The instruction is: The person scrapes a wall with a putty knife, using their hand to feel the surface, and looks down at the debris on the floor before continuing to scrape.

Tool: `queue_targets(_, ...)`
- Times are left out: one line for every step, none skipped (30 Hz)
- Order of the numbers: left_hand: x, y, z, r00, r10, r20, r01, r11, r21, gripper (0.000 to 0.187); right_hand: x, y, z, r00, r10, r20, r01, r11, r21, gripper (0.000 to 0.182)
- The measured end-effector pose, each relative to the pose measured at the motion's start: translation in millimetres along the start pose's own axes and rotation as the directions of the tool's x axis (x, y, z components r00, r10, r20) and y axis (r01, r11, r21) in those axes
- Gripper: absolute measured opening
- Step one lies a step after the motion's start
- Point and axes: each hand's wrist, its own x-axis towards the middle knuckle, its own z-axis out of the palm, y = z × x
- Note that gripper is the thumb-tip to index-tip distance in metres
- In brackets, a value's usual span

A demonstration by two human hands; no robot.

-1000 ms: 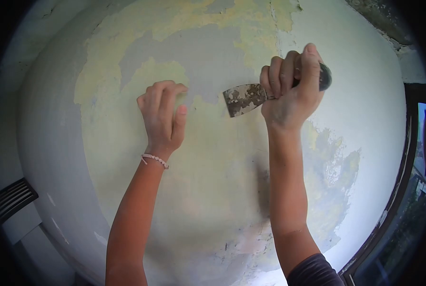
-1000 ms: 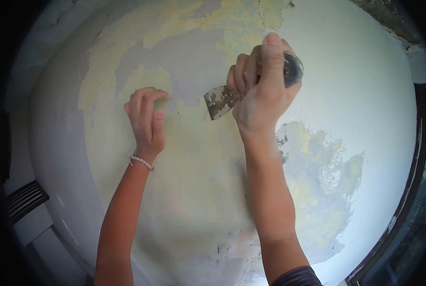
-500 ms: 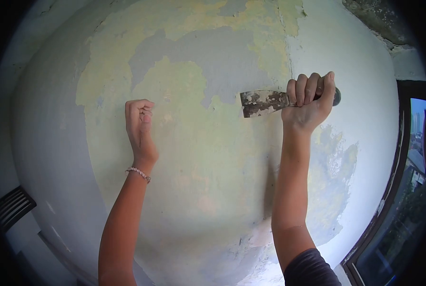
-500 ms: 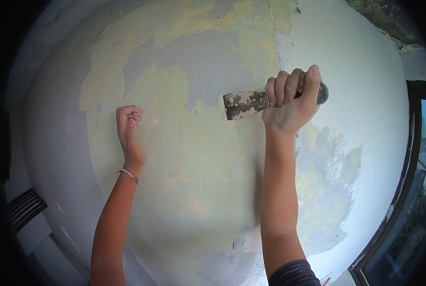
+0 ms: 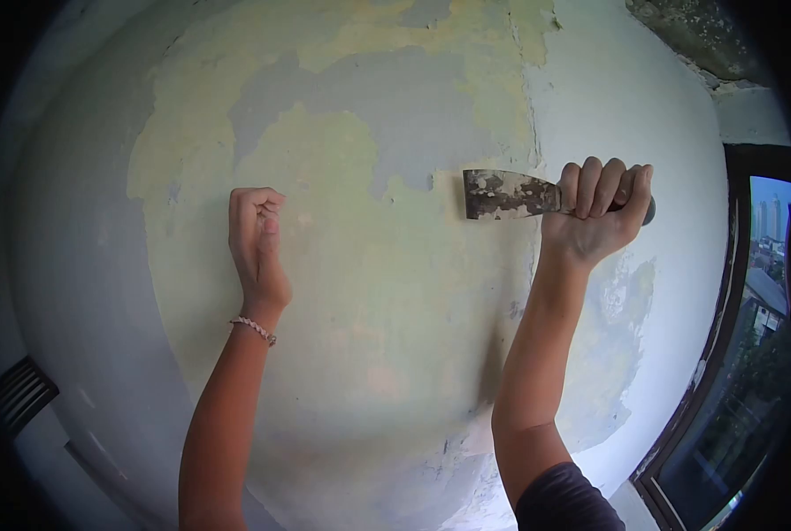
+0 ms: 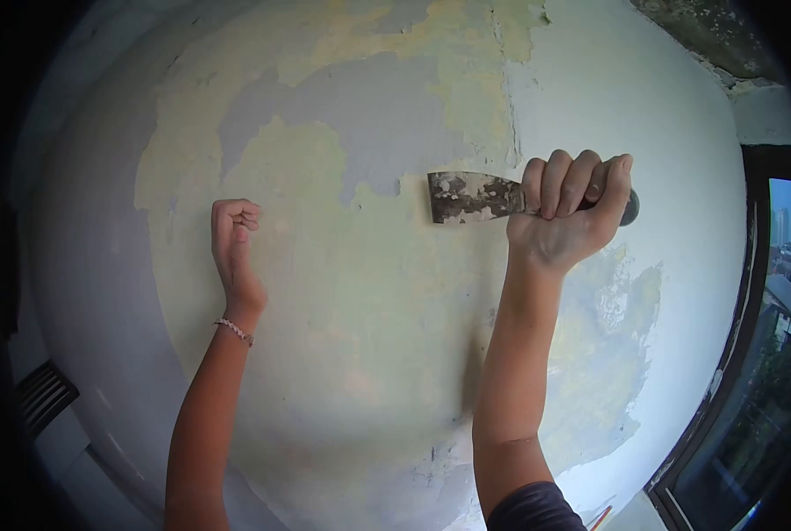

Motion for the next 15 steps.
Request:
queue_targets(-1.2,0.7,-0.8,1.0,-0.001,0.005,0.001,1.0,0.003,0.046,-6.1,7.9,4.0,0.998,0.061,-0.027,-0.062,0.998,-0.02,0.048)
queue_targets(0.0,1.1,-1.0,1.0,0.001,0.007,-0.001,1.0,0.005,0.046,-13.9,23.0,12.3,0.992,0.119,-0.052,-0.121,0.992,-0.037,0.048)
queue_targets(1.4,1.6,-0.8,1.0,0.004,0.011,-0.004,1.0,0.008,0.046,-18.0,32.6,17.3,0.981,0.177,-0.079,-0.181,0.982,-0.051,0.048)
queue_targets(2.1,1.7,-0.1,1.0,0.0,0.012,0.0,1.0,0.012,0.046,-16.9,32.8,19.2,0.985,0.167,-0.053,-0.17,0.984,-0.05,0.046)
queue_targets(1.9,1.6,-0.4,1.0,-0.003,0.012,0.003,1.0,0.017,0.045,-13.3,26.8,14.8,0.994,0.113,0.006,-0.113,0.993,-0.036,0.045)
queue_targets(1.0,1.6,-1.9,1.0,-0.006,0.012,0.006,1.0,0.023,0.045,-8.3,15.9,5.9,0.996,0.057,0.063,-0.056,0.998,-0.018,0.044)
queue_targets(1.0,2.2,-2.4,1.0,-0.008,0.007,0.008,0.999,0.039,0.044,-5.7,8.8,2.9,0.992,-0.004,0.125,0.003,1.0,0.006,0.044)
queue_targets(0.7,3.4,-1.1,1.0,-0.01,-0.004,0.01,0.999,0.053,0.043,-8.0,5.3,3.1,0.999,-0.001,0.05,0.004,0.998,-0.056,0.043)
queue_targets(-0.3,4.6,0.2,1.0,-0.016,-0.008,0.016,0.998,0.066,0.042,-7.3,7.2,6.2,0.999,0.023,0.032,-0.02,0.996,-0.088,0.044)
queue_targets(-0.6,4.5,0.2,1.0,-0.009,-0.006,0.009,0.997,0.076,0.041,-8.2,9.7,9.3,0.999,0.046,0.005,-0.045,0.991,-0.127,0.044)
queue_targets(0.4,3.6,-0.5,1.0,0.0,-0.01,0.001,0.996,0.087,0.04,-6.6,11.8,10.4,0.997,0.069,-0.017,-0.071,0.984,-0.162,0.045)
queue_targets(-0.7,3.6,-0.1,1.0,0.005,-0.013,-0.003,0.995,0.097,0.039,-3.8,11.6,7.6,0.995,0.103,-0.01,-0.104,0.984,-0.144,0.045)
queue_targets(-4.2,5.1,1.1,1.0,-0.006,-0.005,0.006,0.995,0.101,0.038,-1.8,3.9,1.5,0.995,0.085,0.043,-0.081,0.992,-0.093,0.044)
queue_targets(-4.3,6.0,2.3,1.0,-0.005,-0.005,0.006,0.994,0.107,0.038,5.0,-5.4,-4.5,0.993,0.057,0.104,-0.054,0.998,-0.03,0.044)
queue_targets(-2.2,6.4,2.7,1.0,0.001,-0.008,0.0,0.994,0.114,0.037,9.3,-10.2,-6.5,0.986,0.022,0.165,-0.028,0.999,0.039,0.044)
